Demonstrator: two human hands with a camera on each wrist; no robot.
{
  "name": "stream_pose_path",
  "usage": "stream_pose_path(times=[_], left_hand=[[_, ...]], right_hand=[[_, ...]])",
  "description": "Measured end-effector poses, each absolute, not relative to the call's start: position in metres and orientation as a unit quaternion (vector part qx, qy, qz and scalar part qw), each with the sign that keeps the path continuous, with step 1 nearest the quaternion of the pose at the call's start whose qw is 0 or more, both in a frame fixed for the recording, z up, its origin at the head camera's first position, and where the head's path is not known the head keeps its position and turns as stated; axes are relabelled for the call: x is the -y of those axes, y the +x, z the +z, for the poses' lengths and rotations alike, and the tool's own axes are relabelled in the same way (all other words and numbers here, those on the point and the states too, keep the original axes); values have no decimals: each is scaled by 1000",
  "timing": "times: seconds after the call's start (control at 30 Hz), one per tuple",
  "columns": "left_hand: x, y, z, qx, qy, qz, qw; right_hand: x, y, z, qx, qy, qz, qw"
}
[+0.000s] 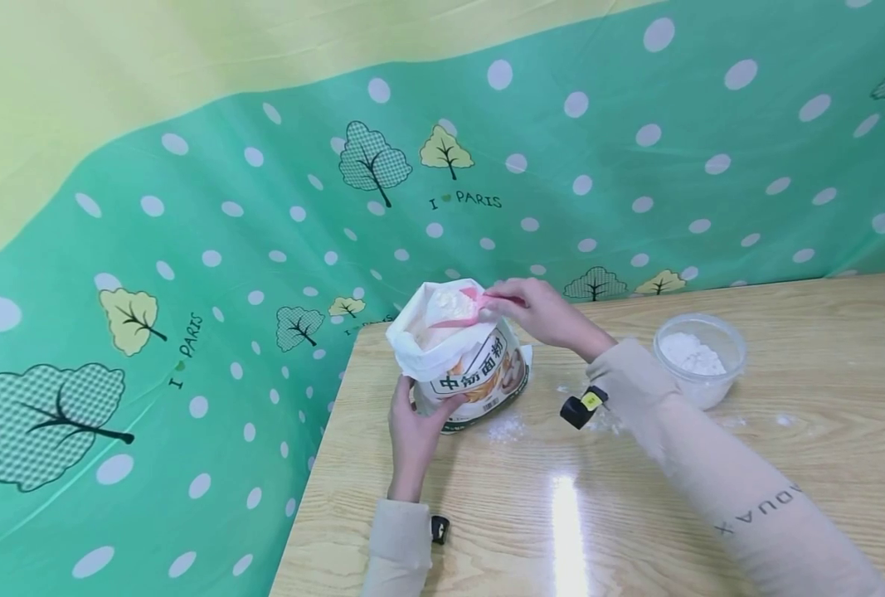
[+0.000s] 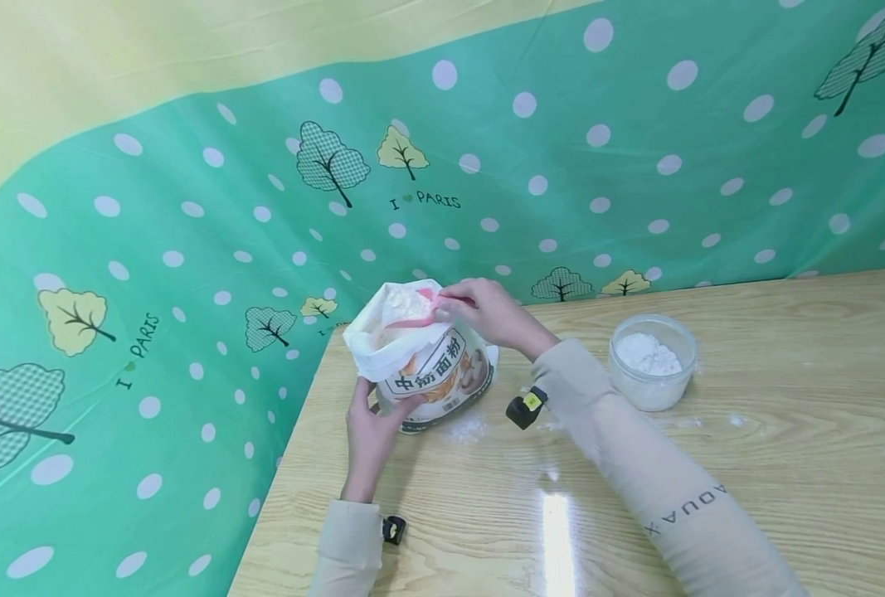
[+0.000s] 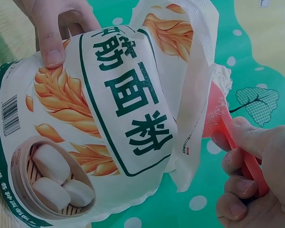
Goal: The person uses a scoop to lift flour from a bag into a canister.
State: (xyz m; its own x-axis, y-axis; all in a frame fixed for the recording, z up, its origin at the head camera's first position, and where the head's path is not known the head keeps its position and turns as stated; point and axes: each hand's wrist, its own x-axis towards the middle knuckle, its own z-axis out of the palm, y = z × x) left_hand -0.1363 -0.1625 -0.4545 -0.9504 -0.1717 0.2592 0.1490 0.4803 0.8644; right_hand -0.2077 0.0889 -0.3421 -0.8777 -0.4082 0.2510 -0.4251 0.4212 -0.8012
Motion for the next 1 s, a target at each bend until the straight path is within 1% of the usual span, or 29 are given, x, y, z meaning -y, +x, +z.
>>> stream_pose_path(times=[0.8, 1.0], left_hand=[[163, -137, -455, 850, 3, -503, 158], [163, -137, -454, 850, 3, -503, 158]], right_hand=[[-98, -208, -344, 843, 213, 494, -6], [-100, -207, -344, 845, 212, 492, 3]])
